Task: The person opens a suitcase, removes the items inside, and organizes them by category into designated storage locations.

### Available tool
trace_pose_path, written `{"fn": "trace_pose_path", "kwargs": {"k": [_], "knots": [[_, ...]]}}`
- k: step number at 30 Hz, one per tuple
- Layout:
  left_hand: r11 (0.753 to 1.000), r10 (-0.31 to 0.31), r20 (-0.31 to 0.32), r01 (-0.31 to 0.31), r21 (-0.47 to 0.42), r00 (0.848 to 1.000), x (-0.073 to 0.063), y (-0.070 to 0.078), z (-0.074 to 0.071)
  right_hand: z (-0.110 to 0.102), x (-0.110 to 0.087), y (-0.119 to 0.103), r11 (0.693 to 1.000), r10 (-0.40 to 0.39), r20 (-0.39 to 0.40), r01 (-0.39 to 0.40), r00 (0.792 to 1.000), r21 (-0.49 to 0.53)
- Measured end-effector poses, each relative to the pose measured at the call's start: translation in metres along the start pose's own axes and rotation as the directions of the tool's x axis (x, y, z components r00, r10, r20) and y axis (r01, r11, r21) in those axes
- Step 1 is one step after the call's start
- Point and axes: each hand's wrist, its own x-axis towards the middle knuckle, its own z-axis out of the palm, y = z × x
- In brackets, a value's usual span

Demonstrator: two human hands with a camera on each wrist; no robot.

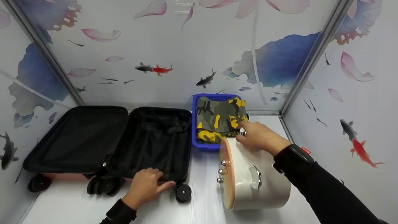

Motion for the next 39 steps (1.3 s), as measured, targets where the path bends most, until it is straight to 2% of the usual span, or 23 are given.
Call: {"fn": "trace_pose_path", "kwargs": {"k": [3,8,13,17,24,29,39], "knots": [[0.999,0.026,0.034,-0.027,0.047,0.999,-0.002,0.0,0.003,0.003,-0.002,0.001,1.0,0.019,0.014,-0.019,1.0,0.001],[0.995,0.017,0.014,-0.019,0.096,1.0,-0.004,0.001,0.004,0.007,-0.002,0.0,0.999,0.036,0.008,-0.036,0.999,-0.017],[0.995,-0.019,0.003,0.019,0.094,1.0,-0.005,0.0,0.003,0.007,0.001,-0.004,0.999,0.035,-0.003,-0.035,0.999,-0.025],[0.995,-0.014,-0.012,0.015,0.095,1.0,-0.003,0.001,0.004,0.006,-0.001,-0.003,0.999,0.047,-0.021,-0.047,0.999,-0.023],[0.994,-0.019,-0.012,0.02,0.104,1.0,-0.004,0.001,0.004,0.007,-0.002,0.004,0.999,0.041,-0.037,-0.042,0.998,-0.025],[0.993,-0.017,-0.038,0.021,0.115,0.999,-0.004,0.002,0.005,0.005,-0.006,0.012,0.999,0.038,-0.039,-0.039,0.999,-0.037],[0.994,-0.013,-0.047,0.018,0.111,0.999,-0.004,0.002,0.005,-0.001,-0.014,0.03,0.999,0.035,-0.013,-0.036,0.999,-0.039]]}}
